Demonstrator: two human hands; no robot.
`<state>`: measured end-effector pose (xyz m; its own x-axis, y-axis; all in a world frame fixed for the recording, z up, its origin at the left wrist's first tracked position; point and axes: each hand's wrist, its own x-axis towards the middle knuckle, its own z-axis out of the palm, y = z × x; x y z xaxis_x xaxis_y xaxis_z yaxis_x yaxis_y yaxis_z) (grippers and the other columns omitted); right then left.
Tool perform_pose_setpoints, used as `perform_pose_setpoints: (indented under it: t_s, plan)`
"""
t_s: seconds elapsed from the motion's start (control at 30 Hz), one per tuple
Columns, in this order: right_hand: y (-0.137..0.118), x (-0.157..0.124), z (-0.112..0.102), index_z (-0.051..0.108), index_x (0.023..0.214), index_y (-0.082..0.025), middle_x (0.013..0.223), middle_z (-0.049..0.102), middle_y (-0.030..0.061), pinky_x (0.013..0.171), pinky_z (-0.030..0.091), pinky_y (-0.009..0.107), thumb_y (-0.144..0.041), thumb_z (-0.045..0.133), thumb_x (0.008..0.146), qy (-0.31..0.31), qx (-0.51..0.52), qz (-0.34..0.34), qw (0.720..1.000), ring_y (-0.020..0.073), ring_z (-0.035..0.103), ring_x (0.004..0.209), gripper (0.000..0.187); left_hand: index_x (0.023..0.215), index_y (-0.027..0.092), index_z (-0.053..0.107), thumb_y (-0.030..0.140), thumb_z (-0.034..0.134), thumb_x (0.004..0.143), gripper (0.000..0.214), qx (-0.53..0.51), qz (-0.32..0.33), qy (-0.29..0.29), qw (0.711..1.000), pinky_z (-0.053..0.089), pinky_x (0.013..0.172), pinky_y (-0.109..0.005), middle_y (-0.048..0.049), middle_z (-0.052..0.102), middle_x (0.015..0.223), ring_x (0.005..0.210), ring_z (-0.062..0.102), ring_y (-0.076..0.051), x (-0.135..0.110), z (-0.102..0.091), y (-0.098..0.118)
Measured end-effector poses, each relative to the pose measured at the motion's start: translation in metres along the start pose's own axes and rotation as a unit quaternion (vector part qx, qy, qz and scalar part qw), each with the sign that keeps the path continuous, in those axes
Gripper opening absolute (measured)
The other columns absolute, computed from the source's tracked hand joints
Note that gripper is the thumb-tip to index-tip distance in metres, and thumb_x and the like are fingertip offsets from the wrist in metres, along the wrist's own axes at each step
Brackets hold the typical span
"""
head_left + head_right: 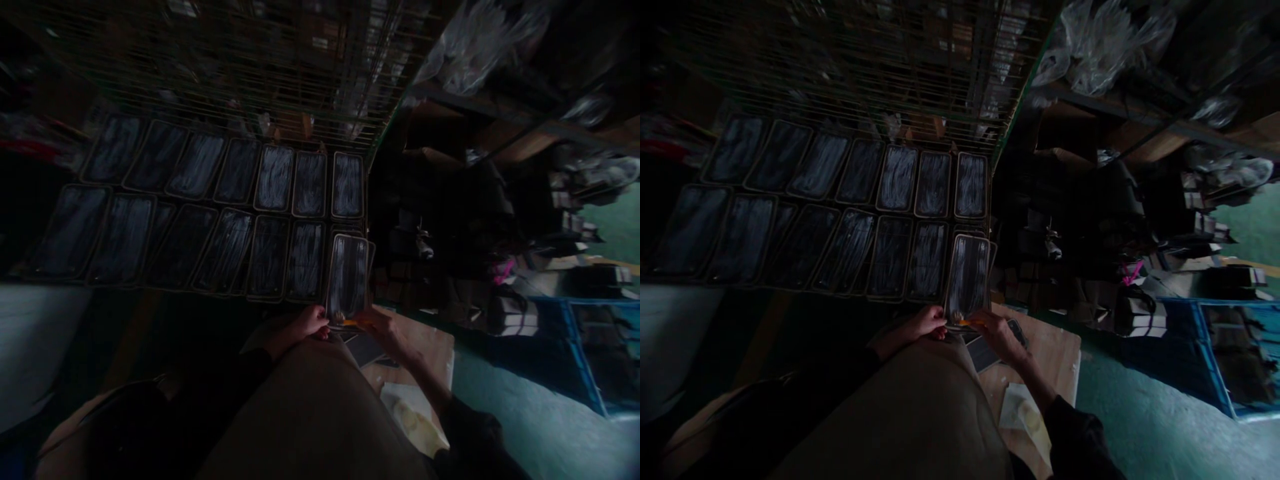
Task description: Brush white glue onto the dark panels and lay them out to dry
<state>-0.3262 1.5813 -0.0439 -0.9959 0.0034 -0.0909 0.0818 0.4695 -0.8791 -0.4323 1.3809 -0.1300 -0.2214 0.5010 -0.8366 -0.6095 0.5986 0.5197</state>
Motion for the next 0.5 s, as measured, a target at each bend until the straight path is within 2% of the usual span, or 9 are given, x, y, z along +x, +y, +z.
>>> perform_pose_setpoints:
  t_s: [0.13, 0.27, 0.37, 0.5]
  plan:
    - [0.013, -0.003, -0.010, 0.068, 0.099, -0.023, 0.089, 0.068, 0.0054, 0.069, 0.059, 0.032, -0.039, 0.055, 0.092, 0.002, 0.038, 0.077, 0.996, 0.0189, 0.068, 0.078, 0.022, 0.081, 0.016, 0.048, 0.012, 0.058, 0.084, 0.012, -0.011, 0.010, -0.006, 1.000, 0.050, 0.050, -0.021, 0.0043, 0.061, 0.053, 0.044, 0.060, -0.011, -0.002, 0.000, 0.001]
    - [0.030, 0.010, -0.029, 0.068, 0.096, -0.019, 0.084, 0.071, 0.0056, 0.063, 0.060, 0.031, -0.047, 0.057, 0.090, -0.017, 0.069, 0.119, 0.990, 0.0188, 0.070, 0.070, 0.030, 0.077, 0.016, 0.048, 0.011, 0.058, 0.083, 0.013, 0.027, 0.010, -0.003, 1.000, 0.046, 0.047, -0.019, 0.0048, 0.060, 0.051, 0.041, 0.057, -0.009, -0.001, 0.001, 0.003]
    - [0.035, 0.029, -0.044, 0.067, 0.096, -0.018, 0.086, 0.070, 0.0056, 0.066, 0.059, 0.031, -0.048, 0.056, 0.090, 0.019, 0.054, 0.103, 0.993, 0.0189, 0.069, 0.073, 0.032, 0.074, 0.016, 0.049, 0.007, 0.053, 0.083, 0.014, 0.059, 0.022, -0.003, 0.998, 0.044, 0.045, -0.018, 0.0052, 0.058, 0.049, 0.039, 0.056, -0.009, 0.000, 0.001, 0.005]
    - [0.027, 0.064, -0.058, 0.066, 0.097, -0.020, 0.095, 0.066, 0.0071, 0.076, 0.057, 0.034, -0.043, 0.049, 0.095, 0.130, -0.052, 0.027, 0.990, 0.0196, 0.066, 0.085, 0.029, 0.071, 0.017, 0.047, 0.004, 0.052, 0.081, 0.017, 0.081, 0.034, -0.001, 0.996, 0.045, 0.047, -0.017, 0.0055, 0.057, 0.047, 0.039, 0.056, -0.008, -0.002, 0.001, 0.009]
